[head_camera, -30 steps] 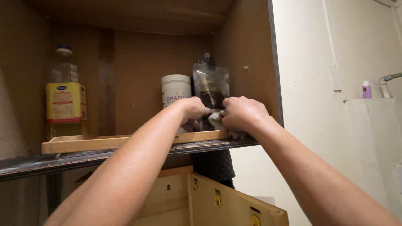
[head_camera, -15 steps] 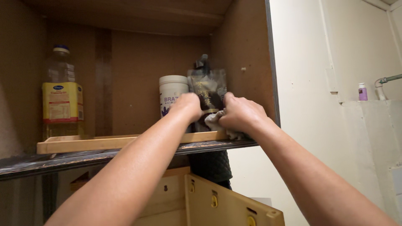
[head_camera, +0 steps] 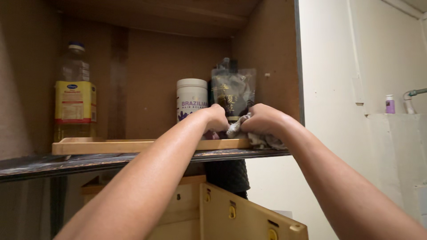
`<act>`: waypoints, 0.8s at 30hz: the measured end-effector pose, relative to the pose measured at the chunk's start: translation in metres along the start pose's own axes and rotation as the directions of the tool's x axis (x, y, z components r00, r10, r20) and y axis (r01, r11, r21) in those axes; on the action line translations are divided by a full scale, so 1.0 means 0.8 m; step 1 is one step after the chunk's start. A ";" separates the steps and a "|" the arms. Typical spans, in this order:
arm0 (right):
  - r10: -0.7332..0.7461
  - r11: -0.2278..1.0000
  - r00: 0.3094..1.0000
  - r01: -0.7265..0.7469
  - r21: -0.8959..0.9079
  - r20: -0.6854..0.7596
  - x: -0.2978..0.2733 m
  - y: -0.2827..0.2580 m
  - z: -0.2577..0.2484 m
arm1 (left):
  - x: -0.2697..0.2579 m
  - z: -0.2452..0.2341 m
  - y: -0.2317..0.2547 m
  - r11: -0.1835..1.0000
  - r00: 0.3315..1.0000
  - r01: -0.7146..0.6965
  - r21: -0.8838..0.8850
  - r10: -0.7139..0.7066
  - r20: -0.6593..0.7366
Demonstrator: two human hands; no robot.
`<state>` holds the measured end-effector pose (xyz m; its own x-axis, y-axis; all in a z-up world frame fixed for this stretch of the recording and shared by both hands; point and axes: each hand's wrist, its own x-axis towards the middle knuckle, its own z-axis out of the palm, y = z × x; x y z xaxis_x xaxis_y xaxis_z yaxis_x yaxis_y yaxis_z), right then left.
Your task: The person wipes the interior of a wooden bathroom cabinet with a cloth, then wipes and places several bottles and containers onto the cabinet shelf. The person also wipes the sink area and surrounding surfaces.
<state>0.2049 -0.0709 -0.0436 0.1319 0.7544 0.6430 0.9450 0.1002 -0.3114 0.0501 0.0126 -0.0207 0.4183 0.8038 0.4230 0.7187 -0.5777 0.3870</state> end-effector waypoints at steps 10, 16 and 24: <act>0.097 0.977 0.991 -0.113 -0.178 -0.094 -0.030 -0.026 -0.003 | -0.023 -0.007 0.007 0.991 0.999 -0.010 0.136 0.006 0.034; 0.113 0.976 0.976 -0.144 -0.164 -0.185 -0.065 -0.048 -0.014 | -0.027 -0.013 0.004 0.997 0.993 -0.044 -0.061 0.037 -0.111; -0.007 0.960 0.963 -0.069 -0.271 -0.269 -0.074 -0.053 -0.012 | -0.031 -0.029 0.006 0.997 0.951 0.054 0.060 -0.033 -0.308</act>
<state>0.1600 -0.1259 -0.0617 0.2008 0.5509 0.8100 0.9794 -0.1317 -0.1532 0.0303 -0.0131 -0.0104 0.2034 0.7395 0.6417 0.7723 -0.5240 0.3591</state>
